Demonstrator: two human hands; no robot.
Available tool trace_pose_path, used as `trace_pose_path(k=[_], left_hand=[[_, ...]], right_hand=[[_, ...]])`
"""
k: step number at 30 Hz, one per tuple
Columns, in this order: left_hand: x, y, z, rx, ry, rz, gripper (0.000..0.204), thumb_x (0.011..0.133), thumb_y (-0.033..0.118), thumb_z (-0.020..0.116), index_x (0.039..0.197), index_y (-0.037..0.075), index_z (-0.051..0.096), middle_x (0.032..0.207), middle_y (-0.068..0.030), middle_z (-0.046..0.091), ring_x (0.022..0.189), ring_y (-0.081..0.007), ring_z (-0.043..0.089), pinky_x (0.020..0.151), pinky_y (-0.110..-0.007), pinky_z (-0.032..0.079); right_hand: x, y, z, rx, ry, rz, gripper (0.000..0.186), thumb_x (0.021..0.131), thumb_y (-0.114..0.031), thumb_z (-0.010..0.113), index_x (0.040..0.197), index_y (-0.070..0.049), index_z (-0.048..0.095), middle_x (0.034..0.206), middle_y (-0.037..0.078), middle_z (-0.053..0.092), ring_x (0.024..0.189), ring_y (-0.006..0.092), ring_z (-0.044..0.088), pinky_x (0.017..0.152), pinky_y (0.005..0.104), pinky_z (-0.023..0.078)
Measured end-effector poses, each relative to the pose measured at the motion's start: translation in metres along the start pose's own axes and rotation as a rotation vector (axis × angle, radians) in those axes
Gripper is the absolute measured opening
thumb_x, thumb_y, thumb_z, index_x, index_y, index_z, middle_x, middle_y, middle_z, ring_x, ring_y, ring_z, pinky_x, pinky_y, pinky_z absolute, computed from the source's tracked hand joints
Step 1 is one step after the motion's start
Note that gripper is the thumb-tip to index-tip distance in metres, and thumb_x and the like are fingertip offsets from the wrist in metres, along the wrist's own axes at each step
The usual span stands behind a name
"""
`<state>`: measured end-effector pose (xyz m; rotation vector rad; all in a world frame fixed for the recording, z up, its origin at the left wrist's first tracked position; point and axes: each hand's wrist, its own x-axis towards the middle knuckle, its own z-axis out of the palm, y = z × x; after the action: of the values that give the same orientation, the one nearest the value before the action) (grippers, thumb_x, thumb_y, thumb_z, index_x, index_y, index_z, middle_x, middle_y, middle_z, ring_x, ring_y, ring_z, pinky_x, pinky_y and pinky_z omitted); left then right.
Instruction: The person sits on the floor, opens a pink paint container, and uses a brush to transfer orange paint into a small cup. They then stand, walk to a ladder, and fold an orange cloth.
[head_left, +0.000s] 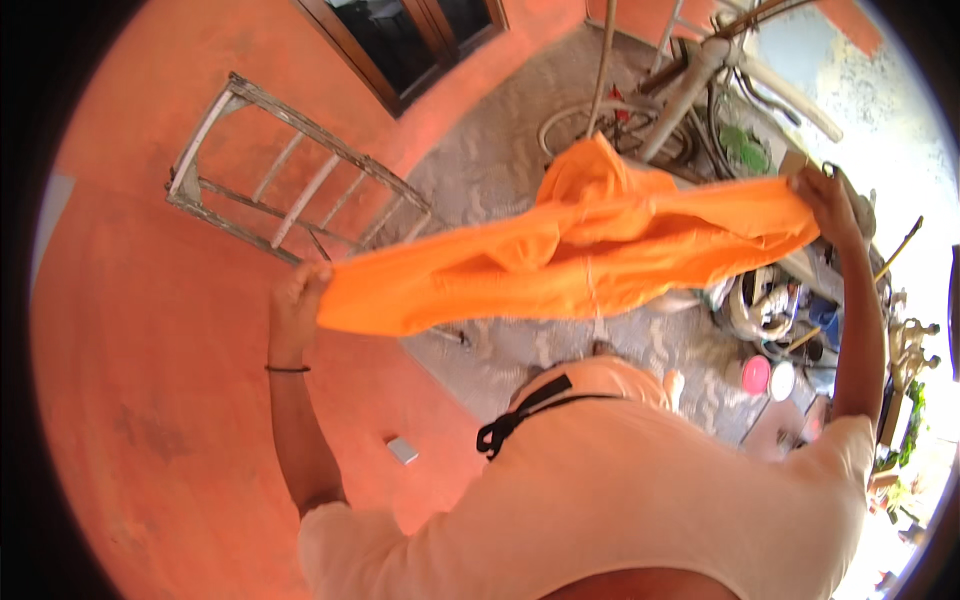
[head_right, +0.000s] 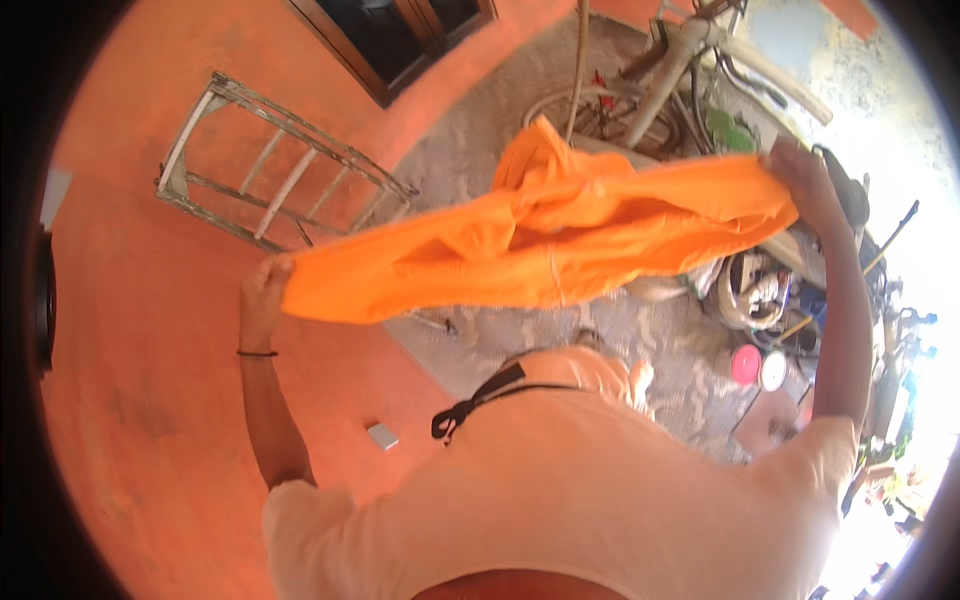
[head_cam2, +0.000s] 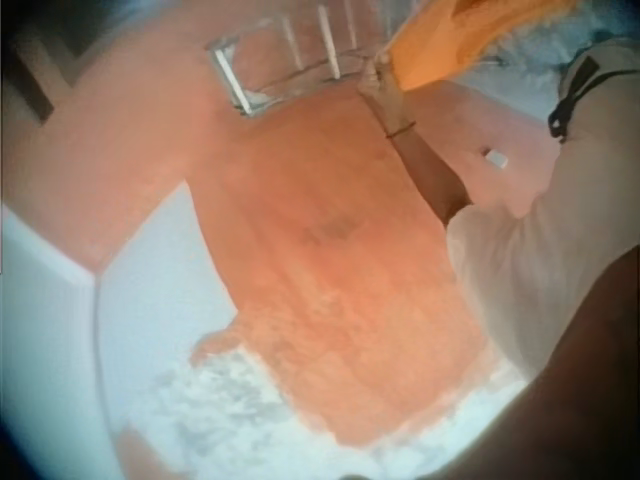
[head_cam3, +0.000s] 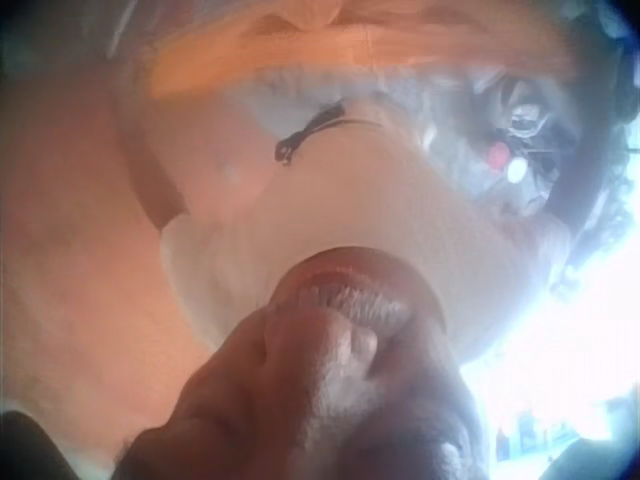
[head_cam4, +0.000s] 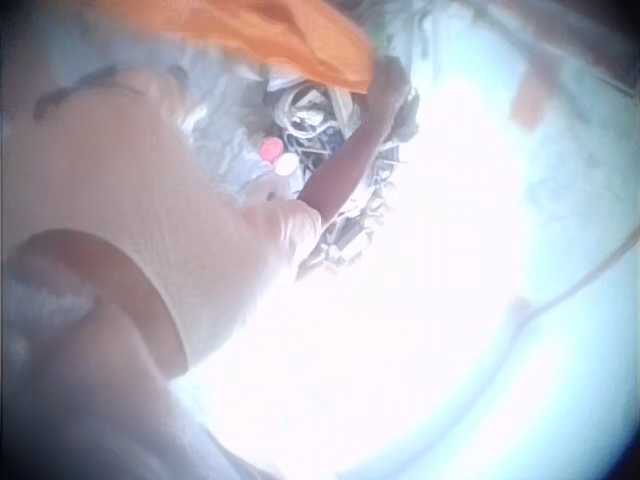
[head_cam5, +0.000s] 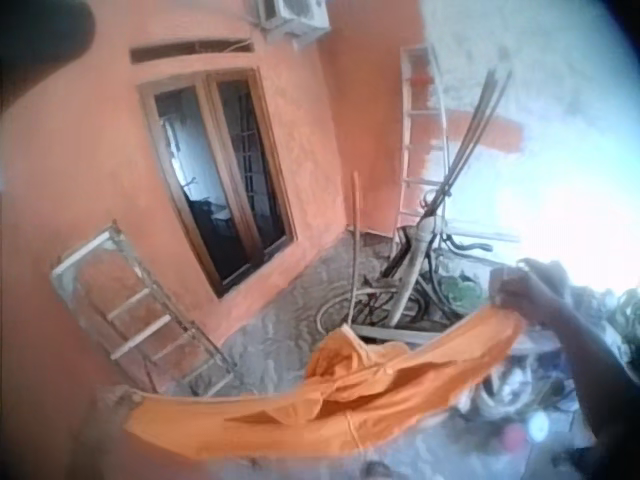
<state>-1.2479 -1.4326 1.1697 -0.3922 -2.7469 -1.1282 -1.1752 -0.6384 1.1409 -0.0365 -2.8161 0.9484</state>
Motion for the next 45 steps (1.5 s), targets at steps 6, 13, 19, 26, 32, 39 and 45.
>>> trace_pose_path(k=[6,13,19,26,32,39,45], left_hand=[[0.022,0.145,0.019,-0.71,-0.049,0.153,0.03,0.105,0.023,0.066,0.109,-0.006,0.074,0.093,-0.0054,0.074,0.08,-0.0118,0.066,0.073,-0.027,0.052],[0.064,0.25,0.034,-0.698,-0.318,0.34,0.022,0.103,0.015,0.068,0.105,-0.006,0.075,0.096,-0.0068,0.074,0.082,-0.0102,0.065,0.073,-0.026,0.051],[0.028,0.204,-0.013,-0.672,-0.026,0.034,0.024,0.105,0.016,0.065,0.109,-0.006,0.073,0.096,-0.0085,0.075,0.087,-0.0124,0.069,0.079,-0.026,0.053],[-0.021,0.149,-0.04,-0.685,0.265,-0.038,0.026,0.106,0.018,0.064,0.103,-0.005,0.074,0.091,-0.0068,0.074,0.083,-0.0117,0.068,0.076,-0.026,0.053],[-0.059,0.121,-0.062,-0.33,0.519,-0.136,0.022,0.104,0.018,0.067,0.099,-0.002,0.074,0.086,-0.0013,0.069,0.078,-0.0095,0.064,0.072,-0.025,0.05],[-0.044,0.112,0.054,-0.011,0.234,0.199,0.056,0.09,0.025,0.082,0.135,0.002,0.058,0.133,-0.0084,0.059,0.118,-0.0192,0.059,0.096,-0.032,0.049],[-0.029,0.13,0.152,-0.46,-0.229,0.27,0.026,0.092,0.016,0.081,0.108,-0.002,0.071,0.088,-0.0048,0.066,0.078,-0.011,0.059,0.069,-0.028,0.047]], right_hand=[[0.025,-0.002,0.037,-0.512,0.042,0.08,0.034,0.102,-0.036,0.069,0.108,-0.002,0.07,0.098,0.013,0.07,0.092,0.0221,0.069,0.083,0.0395,0.052],[0.022,-0.19,0.276,0.241,-0.508,-0.237,0.038,0.094,-0.028,0.079,0.118,-0.001,0.069,0.102,0.02,0.074,0.095,0.0281,0.074,0.081,0.0396,0.056],[0.006,-0.195,0.315,0.701,-0.112,-0.266,0.018,0.096,-0.01,0.075,0.112,-0.002,0.071,0.099,0.012,0.067,0.092,0.0284,0.07,0.078,0.0372,0.055],[0.008,-0.211,0.276,0.28,-0.104,-0.446,0.028,0.09,-0.007,0.077,0.117,-0.005,0.071,0.108,0.014,0.064,0.093,0.0297,0.067,0.081,0.0389,0.054],[0.014,-0.25,0.23,0.416,-0.449,-0.354,0.019,0.097,-0.02,0.074,0.106,-0.003,0.071,0.079,0.012,0.062,0.074,0.0274,0.065,0.07,0.0383,0.051],[0.028,-0.298,0.182,0.747,-0.751,-0.515,0.021,0.103,-0.02,0.07,0.102,0.001,0.071,0.093,0.005,0.062,0.092,0.015,0.058,0.083,0.0319,0.047],[0.03,-0.301,0.171,0.636,-0.687,-0.596,0.02,0.1,-0.021,0.074,0.109,-0.004,0.077,0.094,0.002,0.059,0.095,0.0147,0.056,0.086,0.0316,0.045]])
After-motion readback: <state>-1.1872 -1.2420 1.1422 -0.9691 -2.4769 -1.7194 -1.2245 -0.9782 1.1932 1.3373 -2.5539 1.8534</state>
